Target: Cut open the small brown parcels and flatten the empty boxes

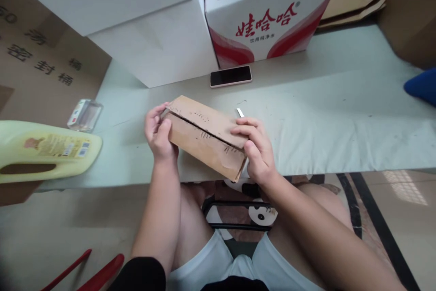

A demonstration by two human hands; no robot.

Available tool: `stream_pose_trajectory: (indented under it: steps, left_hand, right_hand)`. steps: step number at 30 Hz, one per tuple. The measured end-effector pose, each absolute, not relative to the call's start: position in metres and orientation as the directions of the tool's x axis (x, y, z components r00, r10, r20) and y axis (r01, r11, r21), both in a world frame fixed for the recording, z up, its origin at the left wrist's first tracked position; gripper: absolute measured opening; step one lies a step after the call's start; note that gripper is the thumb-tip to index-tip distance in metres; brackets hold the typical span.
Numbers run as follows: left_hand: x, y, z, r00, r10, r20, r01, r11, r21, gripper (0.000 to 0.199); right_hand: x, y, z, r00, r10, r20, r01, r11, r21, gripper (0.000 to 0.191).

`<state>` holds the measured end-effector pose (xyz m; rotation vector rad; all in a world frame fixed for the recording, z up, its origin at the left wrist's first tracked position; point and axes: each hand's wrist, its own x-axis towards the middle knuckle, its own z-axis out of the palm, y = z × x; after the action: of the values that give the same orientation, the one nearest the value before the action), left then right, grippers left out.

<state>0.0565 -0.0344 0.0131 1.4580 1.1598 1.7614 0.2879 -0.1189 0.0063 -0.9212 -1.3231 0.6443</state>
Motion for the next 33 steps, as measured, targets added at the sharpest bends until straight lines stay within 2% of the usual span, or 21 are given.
stream_pose_trajectory:
  steps: [3, 6, 9, 12, 16, 18, 20, 22, 24, 28, 30, 33]
  left_hand:
    - [0.052, -0.031, 0.013, -0.114, 0.824, 0.555, 0.197, -0.528, 0.826, 0.032]
    - [0.050, -0.028, 0.015, -0.072, 0.846, 0.528, 0.198, -0.507, 0.839, 0.028]
    - [0.052, -0.026, 0.016, -0.092, 0.868, 0.487, 0.186, -0.466, 0.865, 0.023]
    - [0.053, -0.027, 0.017, -0.136, 0.879, 0.457, 0.158, -0.436, 0.886, 0.023]
    - [0.047, -0.024, 0.018, -0.175, 0.906, 0.384, 0.132, -0.365, 0.921, 0.026]
    - [0.039, -0.019, 0.017, -0.263, 0.913, 0.312, 0.066, -0.305, 0.950, 0.028]
    - [0.029, -0.012, 0.015, -0.390, 0.899, 0.201, -0.058, -0.241, 0.969, 0.030]
    - [0.021, -0.006, 0.013, -0.456, 0.885, 0.097, -0.170, -0.193, 0.966, 0.032]
    - [0.017, -0.001, 0.011, -0.418, 0.905, 0.075, -0.207, -0.175, 0.963, 0.033]
    - [0.026, -0.001, 0.010, -0.371, 0.928, 0.013, -0.244, -0.110, 0.964, 0.038]
    - [0.035, -0.003, 0.009, -0.354, 0.934, -0.052, -0.280, -0.052, 0.959, 0.036]
    - [0.049, -0.006, 0.008, -0.310, 0.948, -0.073, -0.282, -0.019, 0.959, 0.033]
  right_hand:
    - [0.292, -0.116, 0.010, 0.128, 0.852, 0.507, 0.180, 0.483, -0.857, 0.030]
    - [0.293, -0.114, 0.010, 0.125, 0.867, 0.483, 0.197, 0.455, -0.868, 0.037]
    - [0.293, -0.114, 0.008, 0.143, 0.871, 0.470, 0.223, 0.435, -0.872, 0.043]
    - [0.291, -0.113, 0.005, 0.131, 0.867, 0.481, 0.238, 0.444, -0.864, 0.042]
    - [0.287, -0.111, -0.001, 0.174, 0.853, 0.492, 0.109, 0.480, -0.871, 0.040]
    - [0.285, -0.108, -0.006, 0.210, 0.870, 0.446, 0.027, 0.451, -0.892, 0.046]
    - [0.285, -0.105, -0.010, 0.195, 0.916, 0.350, 0.005, 0.356, -0.935, 0.049]
    - [0.285, -0.103, -0.012, 0.111, 0.964, 0.242, 0.009, 0.242, -0.970, 0.050]
    - [0.283, -0.102, -0.012, -0.016, 0.982, 0.189, 0.019, 0.190, -0.982, 0.055]
    - [0.279, -0.103, -0.011, -0.188, 0.931, 0.314, 0.127, 0.340, -0.932, 0.063]
    - [0.279, -0.103, -0.012, -0.210, 0.902, 0.378, 0.191, 0.417, -0.889, 0.065]
    - [0.282, -0.101, -0.012, -0.191, 0.877, 0.442, 0.239, 0.478, -0.845, 0.067]
